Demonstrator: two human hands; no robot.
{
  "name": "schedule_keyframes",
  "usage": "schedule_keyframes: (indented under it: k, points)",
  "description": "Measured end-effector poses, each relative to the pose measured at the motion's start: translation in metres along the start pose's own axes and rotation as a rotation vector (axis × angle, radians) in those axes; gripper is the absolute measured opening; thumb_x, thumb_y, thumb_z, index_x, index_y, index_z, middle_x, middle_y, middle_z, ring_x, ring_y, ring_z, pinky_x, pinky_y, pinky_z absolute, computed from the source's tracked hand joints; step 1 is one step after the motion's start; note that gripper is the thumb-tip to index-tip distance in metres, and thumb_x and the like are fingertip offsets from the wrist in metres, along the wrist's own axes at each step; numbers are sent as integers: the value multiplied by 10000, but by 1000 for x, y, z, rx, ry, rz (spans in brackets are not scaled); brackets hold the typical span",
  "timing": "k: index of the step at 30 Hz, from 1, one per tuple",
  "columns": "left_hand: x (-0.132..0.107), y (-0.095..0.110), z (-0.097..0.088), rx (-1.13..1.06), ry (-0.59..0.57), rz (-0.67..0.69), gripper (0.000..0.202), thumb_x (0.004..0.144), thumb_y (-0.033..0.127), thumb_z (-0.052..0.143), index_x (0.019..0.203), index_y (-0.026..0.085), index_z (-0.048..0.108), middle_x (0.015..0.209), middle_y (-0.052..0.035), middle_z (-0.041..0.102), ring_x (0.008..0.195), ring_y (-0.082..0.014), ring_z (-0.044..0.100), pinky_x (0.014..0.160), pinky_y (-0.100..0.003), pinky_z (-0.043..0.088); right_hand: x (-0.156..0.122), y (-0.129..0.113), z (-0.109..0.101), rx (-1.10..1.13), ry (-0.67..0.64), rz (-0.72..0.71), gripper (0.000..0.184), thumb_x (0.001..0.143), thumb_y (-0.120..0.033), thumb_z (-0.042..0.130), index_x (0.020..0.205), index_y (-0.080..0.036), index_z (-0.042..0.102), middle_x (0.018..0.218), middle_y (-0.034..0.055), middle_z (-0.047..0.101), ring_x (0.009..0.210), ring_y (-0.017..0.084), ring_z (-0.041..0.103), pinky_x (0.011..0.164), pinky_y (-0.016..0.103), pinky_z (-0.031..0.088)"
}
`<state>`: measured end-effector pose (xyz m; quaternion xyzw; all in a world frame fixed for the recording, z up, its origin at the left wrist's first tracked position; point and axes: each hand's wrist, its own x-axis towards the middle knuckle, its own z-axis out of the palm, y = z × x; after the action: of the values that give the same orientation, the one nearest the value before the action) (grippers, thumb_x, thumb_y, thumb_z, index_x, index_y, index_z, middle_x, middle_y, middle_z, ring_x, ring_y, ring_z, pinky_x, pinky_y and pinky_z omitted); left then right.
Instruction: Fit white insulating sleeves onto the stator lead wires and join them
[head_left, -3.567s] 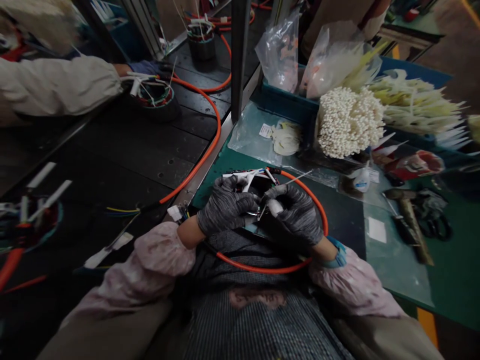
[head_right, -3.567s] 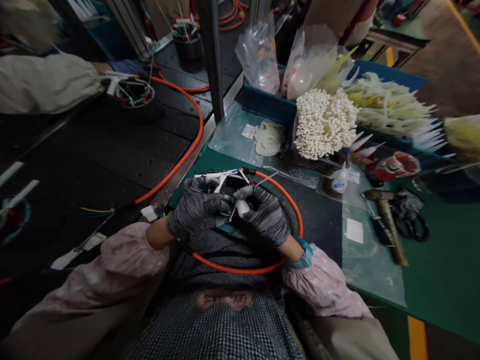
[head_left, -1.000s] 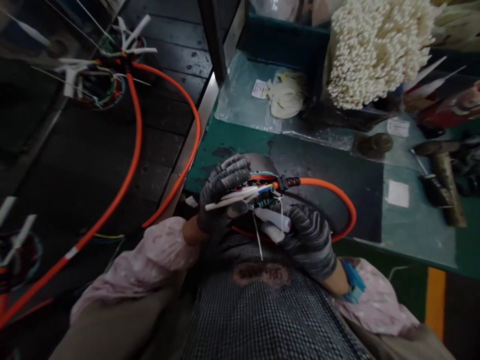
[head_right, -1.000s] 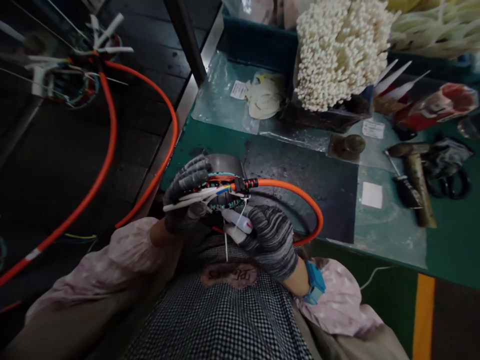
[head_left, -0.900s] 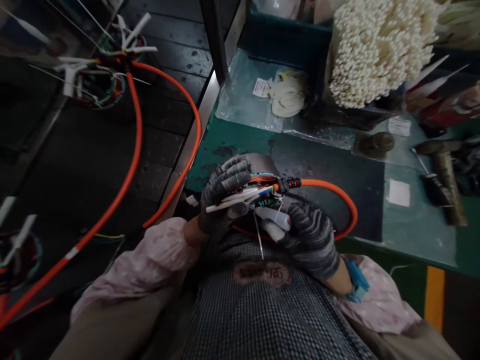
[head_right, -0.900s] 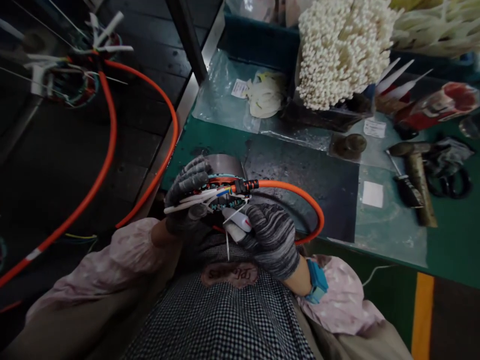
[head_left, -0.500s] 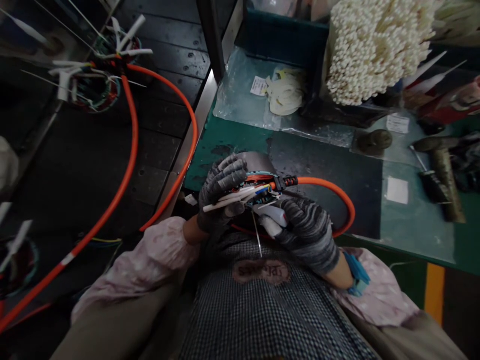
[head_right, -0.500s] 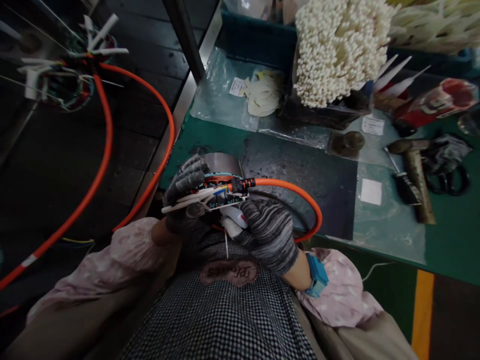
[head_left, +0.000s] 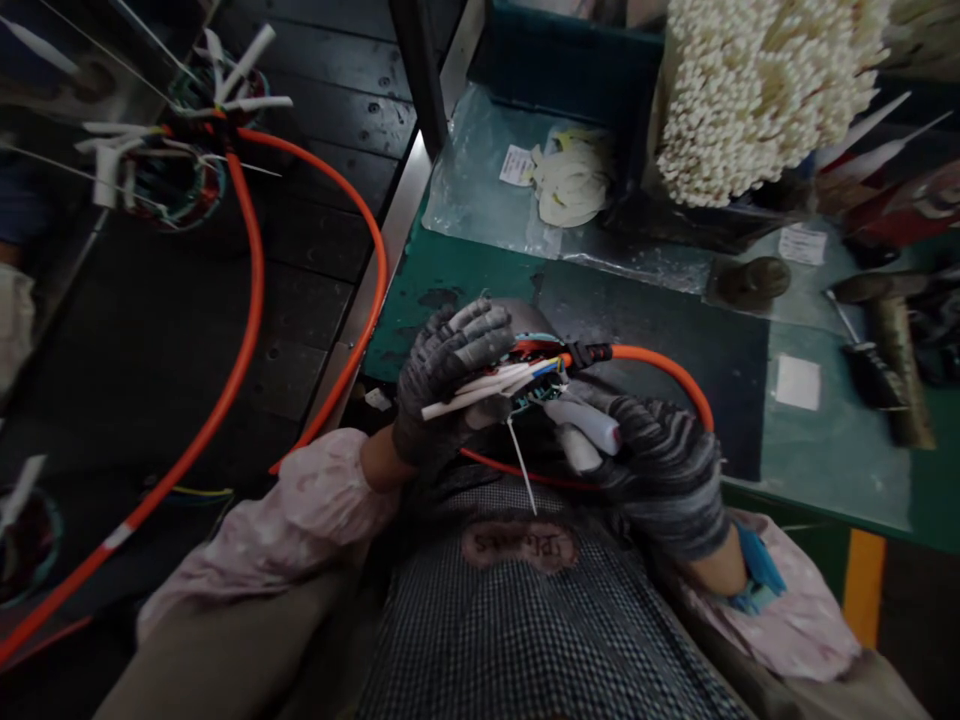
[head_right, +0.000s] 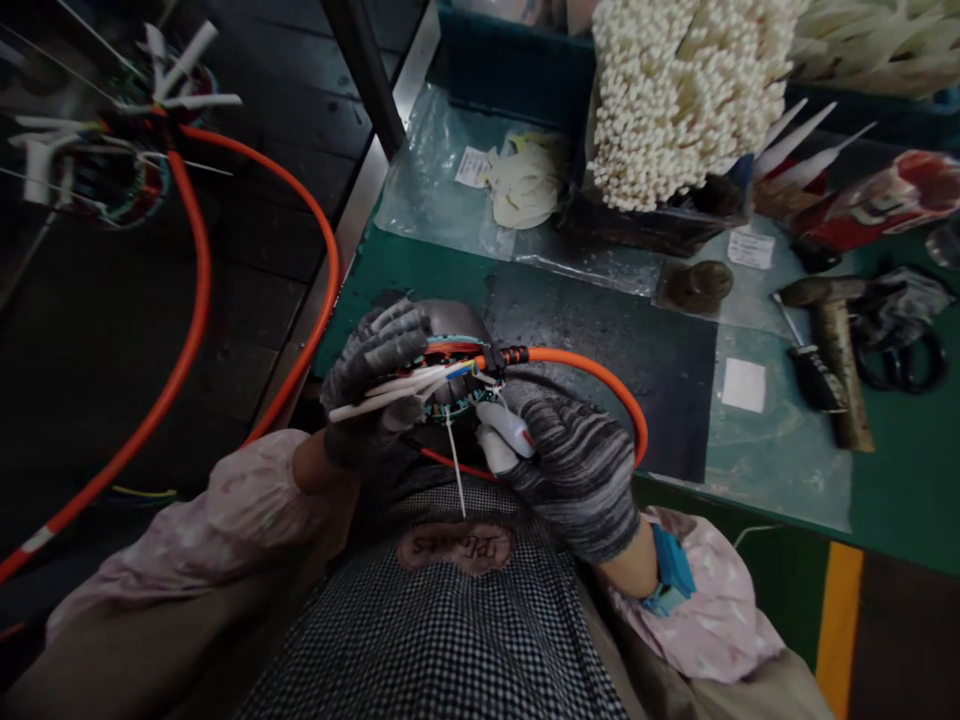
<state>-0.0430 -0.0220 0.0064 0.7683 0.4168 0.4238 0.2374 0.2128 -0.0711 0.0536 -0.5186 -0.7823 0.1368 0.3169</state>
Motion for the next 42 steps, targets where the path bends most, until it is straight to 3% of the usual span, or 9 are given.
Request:
schedule_keyframes:
  k: [4, 10, 16, 21, 26, 30, 33, 37, 42]
  points:
    - [33, 23, 0, 112, 30, 120, 451, 1099, 577, 535, 1395, 263, 664, 1447, -74, 730, 1447, -302, 626, 1220, -529, 493, 4, 5, -8, -119, 5, -35, 260, 998, -408, 706, 1229, -303, 762, 1046, 82, 838, 934, 328, 810, 827, 437, 664]
    - [59, 33, 3, 265, -35, 163, 477, 1102, 535, 543, 1331, 154, 715, 1371, -146, 764, 1375, -303, 681, 1150, -450, 538, 10, 10, -5, -362, 138, -180, 217, 1031, -415, 645, 1010, -214, 724, 677, 31, 693, 611, 223, 660, 570, 333, 470]
    - [84, 47, 8, 415, -200, 39, 484, 1104, 544, 515, 1373, 192, 711, 1348, -134, 770, 1297, -294, 709, 1109, -419, 538, 15, 20, -16, -570, 137, -95, 366, 1043, -508, 577, 980, -190, 746, 655, 59, 654, 543, 218, 548, 540, 333, 297]
    - [118, 63, 19, 537, -344, -115, 466, 1084, 587, 553, 1208, 200, 782, 1152, -104, 814, 1082, -304, 770, 950, -406, 590, 30, 25, -11, -604, 126, -23, 373, 1043, -497, 569, 976, -199, 784, 663, 58, 669, 567, 206, 556, 580, 341, 302]
    - [146, 75, 24, 597, -522, -278, 462, 1107, 540, 517, 1145, 167, 786, 1067, -138, 801, 1040, -322, 769, 926, -416, 578, 34, 28, -4, -591, 143, -45, 410, 1047, -487, 575, 834, -189, 758, 617, 55, 648, 522, 189, 508, 561, 353, 297]
    - [154, 79, 25, 646, -554, -297, 450, 1117, 504, 499, 1138, 152, 778, 1087, -147, 805, 1043, -309, 757, 900, -389, 562, 27, 32, -5, -513, 118, 26, 419, 1031, -520, 570, 812, -209, 746, 623, 64, 658, 534, 205, 535, 546, 358, 339]
    - [152, 79, 24, 658, -559, -301, 423, 1123, 483, 483, 1147, 170, 767, 1106, -130, 804, 1042, -288, 751, 897, -370, 553, 16, 41, -12, -308, 157, 222, 370, 972, -544, 627, 969, -212, 790, 757, 80, 756, 630, 241, 652, 588, 373, 465]
    - [146, 77, 20, 652, -563, -268, 395, 1119, 466, 504, 1140, 170, 764, 1131, -128, 802, 1079, -296, 752, 921, -384, 558, 11, 73, -31, 11, 327, 494, 313, 941, -498, 693, 1073, -236, 801, 952, 69, 837, 823, 270, 774, 732, 427, 616]
    - [143, 73, 19, 606, -483, -277, 405, 1084, 518, 550, 1121, 190, 785, 1063, -138, 812, 1032, -321, 771, 891, -419, 584, 41, 140, -43, 137, 466, 458, 344, 985, -431, 663, 1231, -215, 769, 1268, 97, 816, 1195, 270, 752, 1124, 498, 575]
